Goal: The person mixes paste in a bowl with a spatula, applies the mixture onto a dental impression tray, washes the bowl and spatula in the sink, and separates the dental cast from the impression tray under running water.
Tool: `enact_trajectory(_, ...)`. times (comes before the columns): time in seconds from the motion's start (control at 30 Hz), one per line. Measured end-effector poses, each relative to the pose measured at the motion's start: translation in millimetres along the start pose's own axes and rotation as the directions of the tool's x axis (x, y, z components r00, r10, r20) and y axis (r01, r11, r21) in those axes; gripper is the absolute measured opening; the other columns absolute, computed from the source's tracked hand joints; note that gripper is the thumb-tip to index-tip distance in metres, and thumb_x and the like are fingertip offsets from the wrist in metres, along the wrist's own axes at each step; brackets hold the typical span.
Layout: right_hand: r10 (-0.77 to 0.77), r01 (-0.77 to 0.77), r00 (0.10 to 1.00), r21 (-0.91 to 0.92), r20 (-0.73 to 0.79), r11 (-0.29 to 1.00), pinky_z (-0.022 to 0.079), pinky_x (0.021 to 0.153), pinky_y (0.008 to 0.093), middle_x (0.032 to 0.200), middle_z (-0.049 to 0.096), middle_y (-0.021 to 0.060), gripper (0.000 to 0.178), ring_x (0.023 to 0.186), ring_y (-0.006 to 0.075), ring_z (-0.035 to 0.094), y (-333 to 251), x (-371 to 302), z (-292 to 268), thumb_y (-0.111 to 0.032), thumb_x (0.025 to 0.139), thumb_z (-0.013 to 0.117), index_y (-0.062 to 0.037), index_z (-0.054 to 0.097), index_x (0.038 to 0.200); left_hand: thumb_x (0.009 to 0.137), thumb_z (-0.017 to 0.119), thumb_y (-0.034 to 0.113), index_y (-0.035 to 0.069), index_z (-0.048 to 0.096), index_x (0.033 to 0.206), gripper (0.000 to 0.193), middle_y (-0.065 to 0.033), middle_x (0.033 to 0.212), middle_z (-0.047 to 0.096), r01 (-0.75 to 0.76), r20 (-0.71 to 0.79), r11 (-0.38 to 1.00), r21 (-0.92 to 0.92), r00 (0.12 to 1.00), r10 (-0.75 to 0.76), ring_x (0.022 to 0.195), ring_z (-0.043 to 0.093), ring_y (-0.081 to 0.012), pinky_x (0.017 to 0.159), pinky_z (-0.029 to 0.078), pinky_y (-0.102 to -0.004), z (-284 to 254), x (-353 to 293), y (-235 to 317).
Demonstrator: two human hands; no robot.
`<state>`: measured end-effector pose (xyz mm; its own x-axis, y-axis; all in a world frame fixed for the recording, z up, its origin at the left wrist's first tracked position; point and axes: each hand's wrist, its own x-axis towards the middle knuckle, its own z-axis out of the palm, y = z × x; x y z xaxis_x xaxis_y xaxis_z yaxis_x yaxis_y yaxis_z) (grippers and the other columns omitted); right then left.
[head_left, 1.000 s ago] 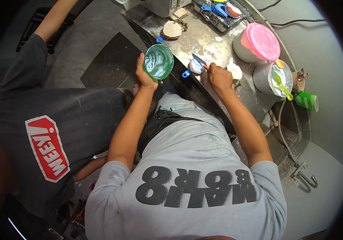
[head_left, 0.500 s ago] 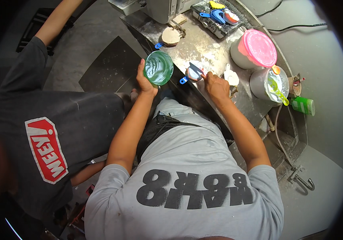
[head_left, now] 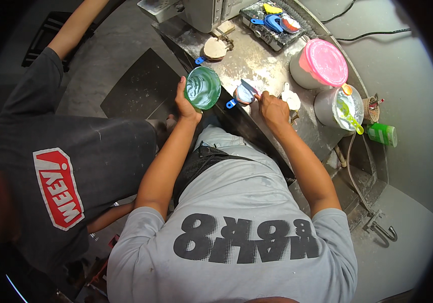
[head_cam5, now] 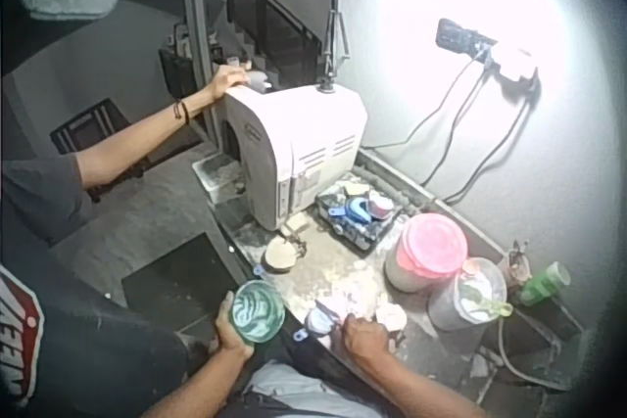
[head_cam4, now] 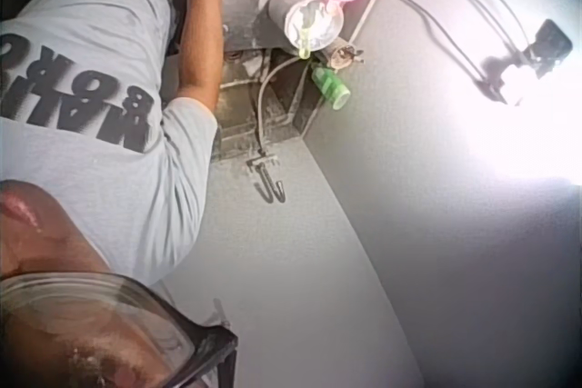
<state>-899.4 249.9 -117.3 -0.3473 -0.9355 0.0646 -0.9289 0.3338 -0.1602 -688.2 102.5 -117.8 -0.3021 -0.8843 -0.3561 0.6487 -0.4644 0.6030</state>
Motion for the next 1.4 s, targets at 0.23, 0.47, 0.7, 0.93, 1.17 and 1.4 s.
enact_trajectory(0.23,0.032,-0.032,0.999,-0.001,-0.002,0.999,0.050,0.049,0.0443,0.067,0.066,0.0186,0.040,0.056,0.0347,0.065,5.0,1.0,3.3,-0.039,0.097,0.049,-0.0036,0.060,0.081,0.092,0.057,0.040,0.005,0.063,0.101,0.036,-0.0072,0.097,0.068,0.012,-0.002,1.000,-0.013,1.000,-0.012,0.088,0.066,-0.0208,0.083,0.052,-0.0349,5.4,-0.2,-1.1)
enact_trajectory(0.47,-0.090,0.104,0.986,0.092,-0.141,0.990,0.046,0.048,0.0434,0.062,0.061,0.0143,0.038,0.052,0.0319,0.060,-21.0,4.8,-51.1,-0.038,0.094,0.056,-0.0056,0.056,0.074,0.092,0.056,0.038,0.005,0.063,0.102,0.035,-0.0073,0.097,0.068,0.003,0.039,1.000,0.014,0.999,-0.004,0.090,0.066,-0.0205,0.083,0.052,-0.0349,8.6,-2.0,2.4)
enact_trajectory(0.7,-0.454,0.426,0.822,-0.157,-0.344,0.891,0.041,0.062,0.0363,0.079,0.054,0.0071,0.023,0.074,0.0236,0.056,-37.9,62.8,-84.4,-0.031,0.088,0.060,-0.0095,0.056,0.083,0.089,0.062,0.036,0.004,0.063,0.111,0.039,-0.0060,0.100,0.067,0.120,0.306,0.863,0.491,0.904,-0.300,0.092,0.065,-0.0163,0.086,0.050,-0.0311,40.6,1.4,5.3)
enact_trajectory(0.93,0.050,-0.077,0.984,0.161,0.169,0.984,0.051,0.066,0.0480,0.085,0.068,0.0211,0.035,0.079,0.0375,0.067,-31.4,63.5,-85.4,-0.039,0.094,0.048,-0.0077,0.065,0.093,0.079,0.072,0.030,-0.003,0.061,0.112,0.048,-0.0081,0.101,0.064,-0.243,0.451,0.714,0.657,0.885,-0.114,0.088,0.060,-0.0136,0.079,0.048,-0.0271,85.4,15.1,30.7)
enact_trajectory(1.17,-0.070,-0.457,0.811,0.703,0.581,0.546,0.043,0.047,0.0313,0.060,0.063,0.0073,0.060,0.054,0.0153,0.056,-29.5,48.7,-59.8,-0.059,0.089,0.059,-0.0010,0.069,0.073,0.088,0.061,0.027,-0.001,0.034,0.144,0.068,-0.0117,0.133,0.051,-0.178,0.514,0.913,0.367,0.857,-0.039,0.120,0.051,-0.0225,0.102,0.041,-0.0353,58.9,-2.7,-7.0)
enact_trajectory(1.4,-0.090,-0.010,0.927,0.264,0.363,0.964,0.051,0.070,0.0460,0.080,0.068,0.0213,0.057,0.082,0.0384,0.067,-12.5,23.8,-131.0,-0.054,0.088,0.059,0.0009,0.069,0.081,0.093,0.054,0.038,0.009,0.049,0.122,0.041,-0.0097,0.117,0.061,0.239,0.456,0.790,0.565,0.707,-0.540,0.110,0.061,-0.0212,0.099,0.046,-0.0365,66.5,-19.0,6.5)
